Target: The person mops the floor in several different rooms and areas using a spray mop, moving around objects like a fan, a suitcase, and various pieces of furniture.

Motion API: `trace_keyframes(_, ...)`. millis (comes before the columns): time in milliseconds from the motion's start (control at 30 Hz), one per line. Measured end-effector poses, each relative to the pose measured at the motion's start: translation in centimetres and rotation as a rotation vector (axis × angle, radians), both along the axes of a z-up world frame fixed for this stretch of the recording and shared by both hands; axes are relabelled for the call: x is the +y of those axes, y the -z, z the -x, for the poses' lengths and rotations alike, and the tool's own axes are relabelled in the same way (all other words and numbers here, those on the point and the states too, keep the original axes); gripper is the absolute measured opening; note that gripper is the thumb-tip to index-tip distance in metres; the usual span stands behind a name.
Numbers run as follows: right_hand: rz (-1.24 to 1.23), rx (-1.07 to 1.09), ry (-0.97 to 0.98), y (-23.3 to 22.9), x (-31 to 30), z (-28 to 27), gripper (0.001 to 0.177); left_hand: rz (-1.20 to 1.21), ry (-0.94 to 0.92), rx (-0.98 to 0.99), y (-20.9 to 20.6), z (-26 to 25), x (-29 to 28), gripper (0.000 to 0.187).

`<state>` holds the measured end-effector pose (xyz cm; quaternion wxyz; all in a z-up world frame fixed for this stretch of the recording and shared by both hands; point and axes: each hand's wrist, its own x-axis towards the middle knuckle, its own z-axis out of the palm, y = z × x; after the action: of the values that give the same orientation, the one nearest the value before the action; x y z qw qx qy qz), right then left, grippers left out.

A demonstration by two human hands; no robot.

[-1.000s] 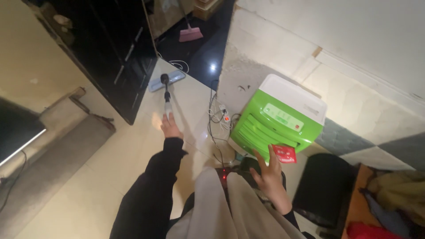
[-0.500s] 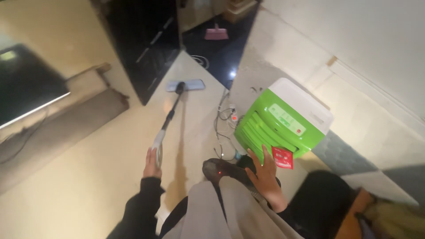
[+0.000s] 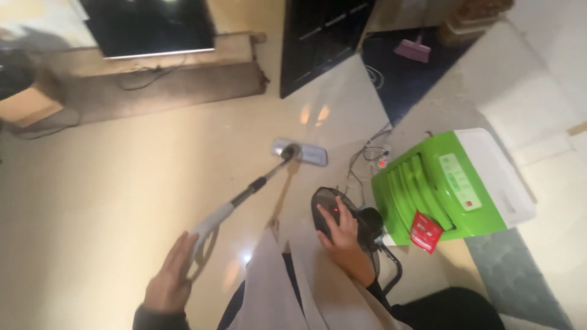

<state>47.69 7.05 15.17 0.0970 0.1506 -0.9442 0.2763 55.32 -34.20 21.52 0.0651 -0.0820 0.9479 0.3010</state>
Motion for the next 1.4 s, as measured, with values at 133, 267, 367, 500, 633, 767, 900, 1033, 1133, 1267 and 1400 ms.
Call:
trace_keyframes(133, -0.041, -0.115, -0.084, 0.0, -1.3, -1.4, 0.071, 0.053, -0.005, -0.068, -3.7, -5.6, 2.7, 0.114)
trace_keyframes(267, -0.028, -0.074, -0.098, -0.3, -1.0, -1.9, 0.071, -0.03, 0.011, 0.096, -3.5, -7.0, 9.4, 0.111)
trace_keyframes(367, -0.004, -0.074, -0.029, -0.5, -0.6, -2.6, 0.07, -0.147, 0.042, 0.146, -4.5, -6.4, 13.7, 0.105)
trace_keyframes(500, 0.014, -0.019, -0.001, -0.8, -0.2, -3.9, 0.068, -0.221, 0.081, 0.269, -3.8, -4.1, 15.3, 0.092)
trace_keyframes(633, 0.014, 0.036, 0.027, -1.3, 0.5, -5.4, 0.067, -0.04, 0.083, 0.359, 1.0, -0.3, 17.0, 0.089)
trace_keyframes(767, 0.007, 0.031, 0.016, -1.2, 0.8, -7.2, 0.067, -0.12, 0.075, 0.394, 7.8, 2.9, 16.9, 0.091)
trace_keyframes(900, 0.024, -0.033, 0.024, -1.2, 0.1, -9.3, 0.066, -0.13, -0.02, 0.344, 14.8, 4.8, 15.3, 0.087)
trace_keyframes(1033, 0.032, 0.014, 0.02, -1.4, -0.3, -11.9, 0.065, -0.238, -0.02, 0.409, 20.9, 3.1, 11.6, 0.084)
trace_keyframes(1133, 0.031, 0.075, 0.04, -1.5, -0.6, -13.8, 0.065, -0.266, -0.02, 0.492, 23.1, -2.2, 8.4, 0.086)
trace_keyframes(1267, 0.036, 0.081, 0.034, -0.6, -1.9, -17.6, 0.067, -0.277, -0.026, 0.553, 20.7, -13.4, 5.1, 0.082)
trace_keyframes(1400, 0.021, -0.016, -0.114, 1.5, -5.9, -22.9, 0.078, -0.366, -0.123, 0.433, 14.2, -24.7, 3.0, 0.083)
